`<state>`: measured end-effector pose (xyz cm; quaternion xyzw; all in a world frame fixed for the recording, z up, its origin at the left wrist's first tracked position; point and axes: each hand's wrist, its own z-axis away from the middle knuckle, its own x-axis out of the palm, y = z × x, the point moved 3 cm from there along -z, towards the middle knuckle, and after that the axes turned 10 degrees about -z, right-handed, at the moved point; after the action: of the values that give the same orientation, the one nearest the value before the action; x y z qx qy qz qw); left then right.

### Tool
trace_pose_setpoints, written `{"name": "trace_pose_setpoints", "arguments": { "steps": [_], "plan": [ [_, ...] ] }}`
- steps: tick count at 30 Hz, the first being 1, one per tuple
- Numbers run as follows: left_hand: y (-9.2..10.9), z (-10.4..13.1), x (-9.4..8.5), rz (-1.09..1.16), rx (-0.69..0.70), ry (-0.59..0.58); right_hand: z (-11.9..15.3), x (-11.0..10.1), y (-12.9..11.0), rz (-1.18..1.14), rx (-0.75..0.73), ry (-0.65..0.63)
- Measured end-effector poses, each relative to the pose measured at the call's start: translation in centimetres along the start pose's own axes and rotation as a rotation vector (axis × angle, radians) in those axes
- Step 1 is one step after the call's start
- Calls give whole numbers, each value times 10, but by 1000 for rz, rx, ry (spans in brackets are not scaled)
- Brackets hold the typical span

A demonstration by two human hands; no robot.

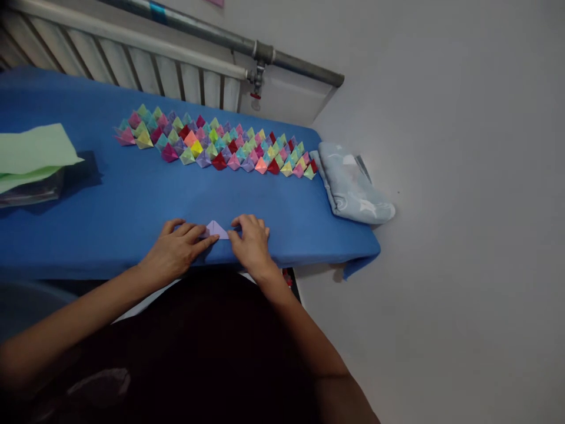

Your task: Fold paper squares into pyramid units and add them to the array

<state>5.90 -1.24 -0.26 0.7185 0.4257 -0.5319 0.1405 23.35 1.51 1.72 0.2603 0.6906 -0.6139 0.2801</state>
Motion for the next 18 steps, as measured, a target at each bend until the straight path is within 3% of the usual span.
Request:
{"name": "trace_pose_setpoints", "arguments": {
  "steps": [6,13,16,18],
  "plan": [
    [-1,0,0,-9,-9,-21,0,16,-1,3,-34,-75],
    [0,0,-1,32,-31,-70,3,9,-1,37,-64,-19],
    [0,1,-1,49,-35,-54,2,10,-13,-126,-156,25],
    [-1,1,0,56,-38,-44,-2,16,-17,-260,-182,-30]
  ]
}}
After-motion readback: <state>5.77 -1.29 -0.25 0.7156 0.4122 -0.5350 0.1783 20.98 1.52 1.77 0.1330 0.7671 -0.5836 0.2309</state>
